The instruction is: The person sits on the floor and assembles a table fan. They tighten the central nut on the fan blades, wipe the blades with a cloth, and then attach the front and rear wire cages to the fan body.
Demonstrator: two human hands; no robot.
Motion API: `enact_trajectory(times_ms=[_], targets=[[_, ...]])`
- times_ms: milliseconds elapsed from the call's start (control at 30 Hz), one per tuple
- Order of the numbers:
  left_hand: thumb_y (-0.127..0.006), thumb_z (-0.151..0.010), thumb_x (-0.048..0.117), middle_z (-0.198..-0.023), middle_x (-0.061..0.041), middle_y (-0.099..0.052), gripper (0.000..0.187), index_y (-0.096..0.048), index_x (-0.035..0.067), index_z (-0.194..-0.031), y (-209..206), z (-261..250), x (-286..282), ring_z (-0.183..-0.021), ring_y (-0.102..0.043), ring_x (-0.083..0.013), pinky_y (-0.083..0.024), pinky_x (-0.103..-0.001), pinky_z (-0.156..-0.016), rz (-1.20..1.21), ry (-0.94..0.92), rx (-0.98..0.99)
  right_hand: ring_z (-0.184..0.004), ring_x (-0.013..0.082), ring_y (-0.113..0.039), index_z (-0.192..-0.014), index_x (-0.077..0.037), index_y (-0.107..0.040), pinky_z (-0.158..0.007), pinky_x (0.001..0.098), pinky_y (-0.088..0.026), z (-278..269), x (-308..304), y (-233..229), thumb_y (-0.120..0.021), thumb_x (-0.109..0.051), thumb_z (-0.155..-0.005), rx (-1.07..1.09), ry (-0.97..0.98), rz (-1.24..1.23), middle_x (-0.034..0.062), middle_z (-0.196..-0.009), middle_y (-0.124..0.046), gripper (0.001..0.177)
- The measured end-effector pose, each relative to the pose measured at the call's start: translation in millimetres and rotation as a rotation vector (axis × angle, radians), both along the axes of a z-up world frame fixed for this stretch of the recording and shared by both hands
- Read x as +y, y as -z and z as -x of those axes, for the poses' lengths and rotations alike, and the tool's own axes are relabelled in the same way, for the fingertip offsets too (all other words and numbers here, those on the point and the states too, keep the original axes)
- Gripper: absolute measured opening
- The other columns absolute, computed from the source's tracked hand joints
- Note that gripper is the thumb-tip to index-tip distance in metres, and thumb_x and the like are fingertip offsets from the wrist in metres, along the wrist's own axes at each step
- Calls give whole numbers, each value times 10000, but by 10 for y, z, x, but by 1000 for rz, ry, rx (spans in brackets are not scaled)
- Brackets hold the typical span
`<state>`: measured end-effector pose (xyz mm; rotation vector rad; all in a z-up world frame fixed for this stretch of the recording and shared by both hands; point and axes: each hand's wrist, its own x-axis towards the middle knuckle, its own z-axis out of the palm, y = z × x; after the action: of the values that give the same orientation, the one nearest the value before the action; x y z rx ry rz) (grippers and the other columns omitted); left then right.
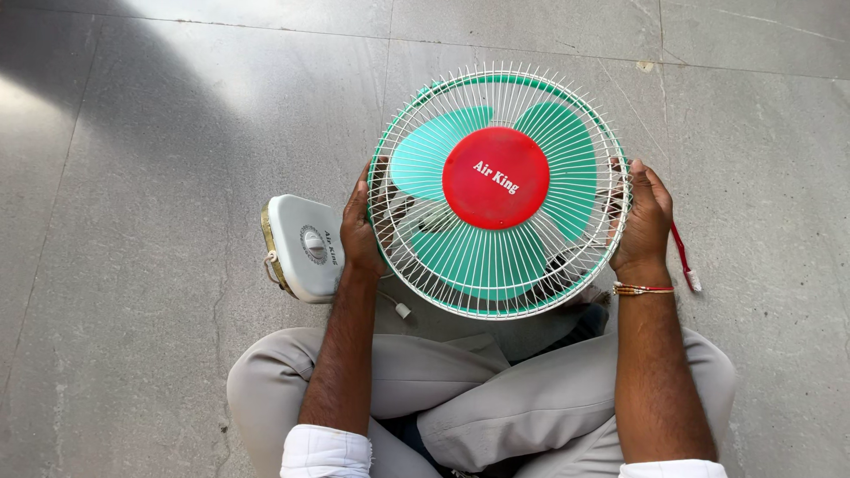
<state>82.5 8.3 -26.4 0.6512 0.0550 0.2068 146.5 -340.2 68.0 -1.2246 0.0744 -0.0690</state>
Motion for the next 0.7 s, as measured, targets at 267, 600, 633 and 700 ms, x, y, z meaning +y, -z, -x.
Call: enact_trajectory(times_ms=[267,600,633,700], targets=[[-309,-1105,286,-1454,-223,-564,542,-344,44,-1589,-127,13,8,-1215,-667,-256,-619,-388,-983,47,13,93,-959,166,-728,-1187,20,-667,-860,290,-634,86,47,-120,-595,-251,-1067,66,0,-73,107,-1043,-727,305],[-329,-1098,294,-1098,-156,-692,450,-529,1,-1374,-321,95,-20,-935,-738,-195,-670,-327,-784,-42,-71,268,-771,94,-651,-1303,50,-647,-646,213,-534,24,-171,-68,-654,-144,-1072,77,-76,92,76,-1005,-732,301],[-340,-1100,305,-1060,-151,-699,440,-549,-5,-1331,-306,96,-8,-899,-738,-195,-667,-329,-762,-92,-91,295,-753,89,-641,-1300,49,-651,-633,212,-532,15,-151,-42,-649,-154,-1083,57,-40,136,74,-996,-727,297],[-371,-1109,313,-1007,-140,-704,417,-576,-12,-1272,-248,96,-1,-850,-732,-191,-658,-329,-733,-138,-119,305,-719,77,-623,-1295,47,-657,-606,210,-528,18,-84,2,-640,-175,-1105,19,29,224,70,-979,-717,292]])
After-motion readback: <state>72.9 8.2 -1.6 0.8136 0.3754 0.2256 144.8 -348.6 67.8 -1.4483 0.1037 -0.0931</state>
